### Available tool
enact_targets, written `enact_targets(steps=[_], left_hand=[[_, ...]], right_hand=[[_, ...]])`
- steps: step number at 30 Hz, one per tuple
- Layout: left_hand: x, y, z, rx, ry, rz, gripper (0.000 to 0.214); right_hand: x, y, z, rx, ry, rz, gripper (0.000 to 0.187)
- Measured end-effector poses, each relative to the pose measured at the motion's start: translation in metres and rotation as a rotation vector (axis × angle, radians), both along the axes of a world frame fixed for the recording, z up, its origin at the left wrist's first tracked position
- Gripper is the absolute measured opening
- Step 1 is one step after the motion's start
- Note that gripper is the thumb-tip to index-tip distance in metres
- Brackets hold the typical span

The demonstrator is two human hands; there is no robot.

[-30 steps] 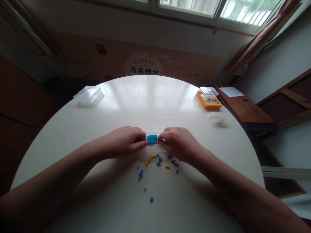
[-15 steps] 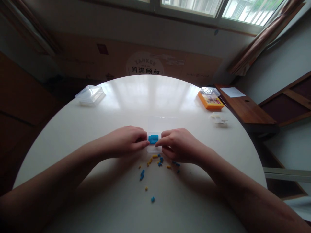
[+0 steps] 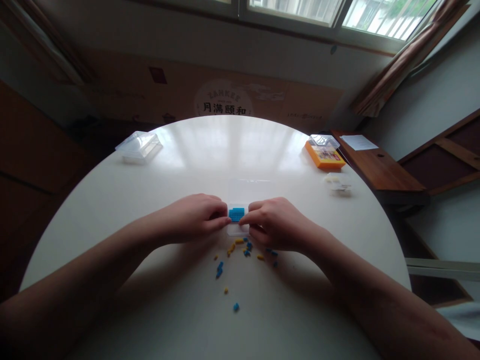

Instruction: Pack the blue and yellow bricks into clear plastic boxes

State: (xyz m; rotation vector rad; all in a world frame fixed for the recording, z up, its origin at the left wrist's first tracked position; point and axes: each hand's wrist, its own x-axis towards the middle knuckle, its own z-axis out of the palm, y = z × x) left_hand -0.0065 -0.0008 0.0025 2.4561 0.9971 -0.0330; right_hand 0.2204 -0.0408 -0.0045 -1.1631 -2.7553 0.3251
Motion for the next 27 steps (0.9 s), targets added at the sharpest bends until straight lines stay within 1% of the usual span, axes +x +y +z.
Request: enact_targets(steps=[12,18,27], left_hand=[[-0.0012,0.0006,-0.0012,0.005,0.001,-0.003,0.034],[0.0,0.0004,0.0006,0.007,0.02,-0.004,0.033],[-0.0007,0.0011,-0.0011,0.003,0.006,-0.002,0.034]], right_hand=[[-0.0008,-0.0005,0.0013,-0.014,0.006,-0.005,0.03],[0.0006,0.0008,-0.001,-0.02,-0.009,0.009,0.035],[0.0004,0.0007,-0.0004,-0.03,0.002,0.015,0.034]])
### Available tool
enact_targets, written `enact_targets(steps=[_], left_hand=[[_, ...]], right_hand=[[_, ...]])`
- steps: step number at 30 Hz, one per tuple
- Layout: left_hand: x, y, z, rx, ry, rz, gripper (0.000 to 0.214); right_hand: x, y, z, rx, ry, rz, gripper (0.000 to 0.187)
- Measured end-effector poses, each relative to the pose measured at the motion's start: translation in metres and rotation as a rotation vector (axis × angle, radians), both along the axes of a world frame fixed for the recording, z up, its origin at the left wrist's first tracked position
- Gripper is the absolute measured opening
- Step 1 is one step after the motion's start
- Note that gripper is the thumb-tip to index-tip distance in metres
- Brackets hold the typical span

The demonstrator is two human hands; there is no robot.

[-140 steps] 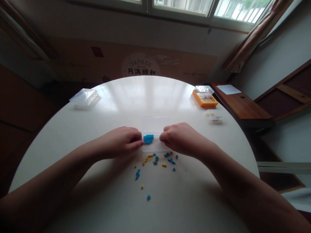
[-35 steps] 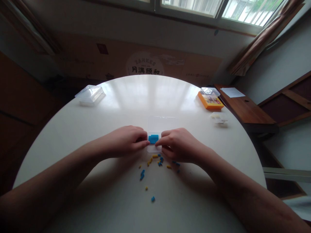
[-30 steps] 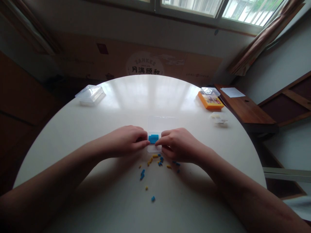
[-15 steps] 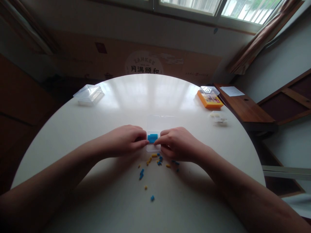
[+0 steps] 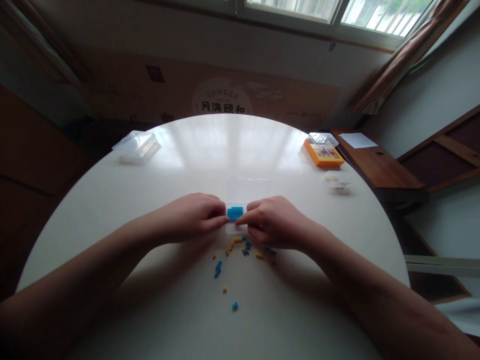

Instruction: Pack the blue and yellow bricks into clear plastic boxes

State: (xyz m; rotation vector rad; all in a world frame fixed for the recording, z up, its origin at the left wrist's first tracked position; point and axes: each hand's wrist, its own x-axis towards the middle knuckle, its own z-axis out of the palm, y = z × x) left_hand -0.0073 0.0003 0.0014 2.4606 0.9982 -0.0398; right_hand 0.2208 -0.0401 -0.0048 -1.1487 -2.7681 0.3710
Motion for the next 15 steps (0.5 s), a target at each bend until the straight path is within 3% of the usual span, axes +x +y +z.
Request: enact_targets(steps=[15], left_hand=[[0.0007,0.0004,-0.0005,0.005,0.003,0.004,0.033]], right_hand=[[-0.0025,0.0009,0.0012,0.02,-0.045,-0.004,0.045]])
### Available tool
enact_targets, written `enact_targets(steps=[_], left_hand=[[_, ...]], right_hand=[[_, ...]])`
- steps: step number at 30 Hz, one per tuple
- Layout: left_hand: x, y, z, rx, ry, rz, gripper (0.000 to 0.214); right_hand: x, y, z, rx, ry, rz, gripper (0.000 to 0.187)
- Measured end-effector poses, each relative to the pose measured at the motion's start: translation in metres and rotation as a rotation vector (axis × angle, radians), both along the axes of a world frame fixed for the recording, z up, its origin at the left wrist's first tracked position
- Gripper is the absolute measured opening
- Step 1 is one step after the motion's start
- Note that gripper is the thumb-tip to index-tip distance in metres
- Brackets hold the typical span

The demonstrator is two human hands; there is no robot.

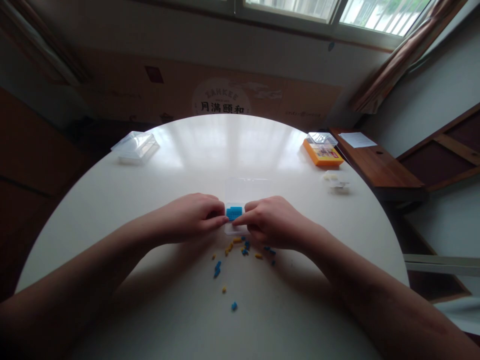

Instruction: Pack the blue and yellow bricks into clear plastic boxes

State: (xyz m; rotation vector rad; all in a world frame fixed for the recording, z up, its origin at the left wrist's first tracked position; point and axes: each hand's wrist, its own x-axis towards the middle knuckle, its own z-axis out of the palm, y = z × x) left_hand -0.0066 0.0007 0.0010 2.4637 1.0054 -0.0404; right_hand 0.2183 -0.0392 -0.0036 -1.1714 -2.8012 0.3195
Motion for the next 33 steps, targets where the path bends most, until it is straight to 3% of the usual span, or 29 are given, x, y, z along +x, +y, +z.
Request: enact_targets(steps=[9,13,18,22,25,33], left_hand=[[0.0,0.0,0.0,-0.004,0.004,0.0,0.034],[-0.001,0.0,-0.001,-0.009,0.0,0.005,0.034],[-0.001,-0.001,0.002,-0.012,0.011,0.012,0.032],[-0.001,0.0,0.004,-0.034,0.025,0.022,0.032],[0.0,0.0,0.004,-0.034,0.03,0.022,0.032],[0.001,0.0,0.006,-0.033,0.049,0.036,0.031]], right_hand=[[0.002,0.0,-0.001,0.012,0.027,0.017,0.044],[0.006,-0.002,0.0,0.018,0.133,0.014,0.041],[0.018,-0.013,0.021,0.012,0.304,-0.061,0.034],[0.035,-0.024,0.039,-0.155,0.072,-0.072,0.021],[0.043,-0.029,0.039,-0.246,-0.091,-0.087,0.018],[0.028,-0.035,0.029,-0.184,-0.235,-0.149,0.017]])
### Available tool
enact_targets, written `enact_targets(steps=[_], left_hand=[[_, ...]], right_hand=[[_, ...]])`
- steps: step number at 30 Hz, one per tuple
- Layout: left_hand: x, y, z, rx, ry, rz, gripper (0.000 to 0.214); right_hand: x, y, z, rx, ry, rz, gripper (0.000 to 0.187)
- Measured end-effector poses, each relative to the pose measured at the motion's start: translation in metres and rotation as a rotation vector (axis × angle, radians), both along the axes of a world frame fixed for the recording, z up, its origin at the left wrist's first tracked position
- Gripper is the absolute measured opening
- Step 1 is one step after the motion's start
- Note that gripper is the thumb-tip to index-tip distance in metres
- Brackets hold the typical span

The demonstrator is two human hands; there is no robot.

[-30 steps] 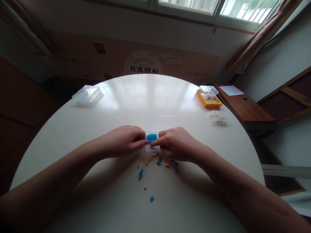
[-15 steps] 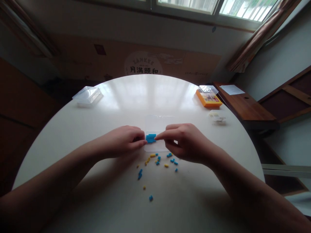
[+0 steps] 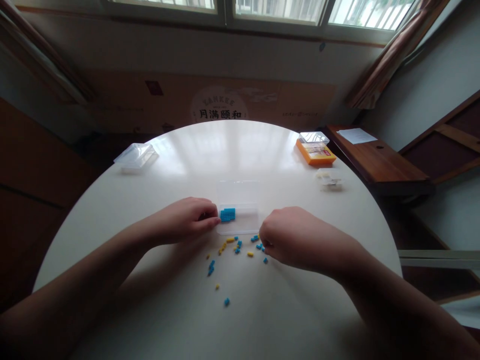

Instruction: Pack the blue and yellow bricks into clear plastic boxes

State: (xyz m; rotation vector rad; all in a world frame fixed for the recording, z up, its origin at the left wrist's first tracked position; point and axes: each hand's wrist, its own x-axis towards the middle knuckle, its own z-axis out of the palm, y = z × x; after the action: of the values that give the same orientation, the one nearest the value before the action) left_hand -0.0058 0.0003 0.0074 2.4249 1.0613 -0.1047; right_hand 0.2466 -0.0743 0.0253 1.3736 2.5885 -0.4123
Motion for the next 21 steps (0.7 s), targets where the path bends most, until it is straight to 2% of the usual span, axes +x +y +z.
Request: enact_targets(steps=[9,14,18,21], left_hand=[[-0.001,0.001,-0.003,0.012,-0.013,-0.014,0.032],[-0.001,0.0,-0.002,0.004,-0.025,-0.013,0.031],[-0.001,0.0,-0.001,0.007,-0.023,-0.019,0.031],[0.0,0.0,-0.001,0.001,-0.017,-0.018,0.032]], right_hand=[[-0.009,-0.002,-0.005,0.017,-0.039,-0.02,0.019],[-0.009,-0.006,-0.002,0.015,-0.043,0.022,0.017],[-0.007,-0.003,0.008,0.024,0.065,0.034,0.019],[-0.009,0.006,0.011,0.105,0.147,-0.015,0.019]])
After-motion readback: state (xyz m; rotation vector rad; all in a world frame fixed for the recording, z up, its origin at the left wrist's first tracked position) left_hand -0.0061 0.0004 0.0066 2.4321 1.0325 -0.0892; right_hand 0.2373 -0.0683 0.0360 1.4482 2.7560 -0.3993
